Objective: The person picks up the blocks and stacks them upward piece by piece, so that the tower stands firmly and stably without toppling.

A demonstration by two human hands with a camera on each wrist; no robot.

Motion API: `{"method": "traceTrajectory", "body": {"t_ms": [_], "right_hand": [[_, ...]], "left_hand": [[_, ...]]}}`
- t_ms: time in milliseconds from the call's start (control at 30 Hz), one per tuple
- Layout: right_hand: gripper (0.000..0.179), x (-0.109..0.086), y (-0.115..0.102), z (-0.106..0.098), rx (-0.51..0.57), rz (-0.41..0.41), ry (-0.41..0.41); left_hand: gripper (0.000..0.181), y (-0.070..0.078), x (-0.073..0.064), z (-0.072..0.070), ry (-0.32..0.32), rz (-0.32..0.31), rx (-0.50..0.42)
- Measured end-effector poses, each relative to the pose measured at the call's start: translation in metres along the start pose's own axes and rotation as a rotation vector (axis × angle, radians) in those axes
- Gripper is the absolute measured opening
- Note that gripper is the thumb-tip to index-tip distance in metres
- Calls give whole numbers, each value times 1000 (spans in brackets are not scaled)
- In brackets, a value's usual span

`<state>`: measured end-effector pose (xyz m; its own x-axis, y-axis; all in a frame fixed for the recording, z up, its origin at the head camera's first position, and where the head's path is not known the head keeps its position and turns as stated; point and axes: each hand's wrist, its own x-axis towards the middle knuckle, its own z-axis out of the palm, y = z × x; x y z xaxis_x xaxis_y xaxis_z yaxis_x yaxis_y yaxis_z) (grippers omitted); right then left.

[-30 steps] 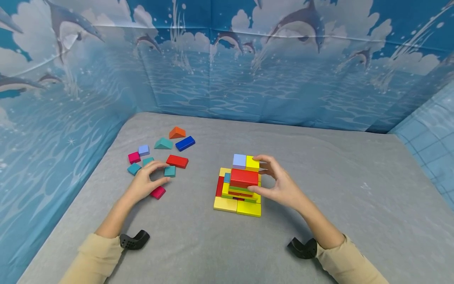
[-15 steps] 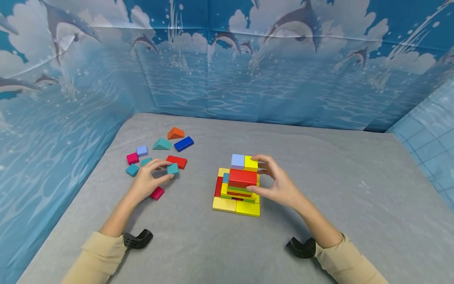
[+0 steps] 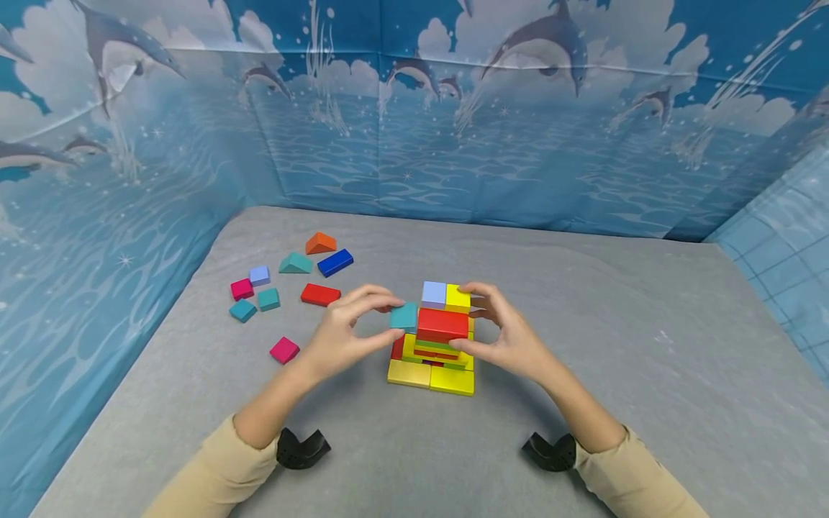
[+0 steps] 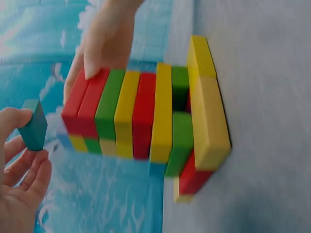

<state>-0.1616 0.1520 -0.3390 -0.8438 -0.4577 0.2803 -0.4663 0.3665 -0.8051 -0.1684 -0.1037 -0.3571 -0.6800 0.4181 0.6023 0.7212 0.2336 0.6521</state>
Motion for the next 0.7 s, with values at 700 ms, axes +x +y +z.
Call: {"method": "traceTrajectory", "body": {"t_ms": [700], "right_hand": [[67,0,0,0,3,-29,-1]], "left_hand": [[32,-7,12,26,-61,158,163]]}}
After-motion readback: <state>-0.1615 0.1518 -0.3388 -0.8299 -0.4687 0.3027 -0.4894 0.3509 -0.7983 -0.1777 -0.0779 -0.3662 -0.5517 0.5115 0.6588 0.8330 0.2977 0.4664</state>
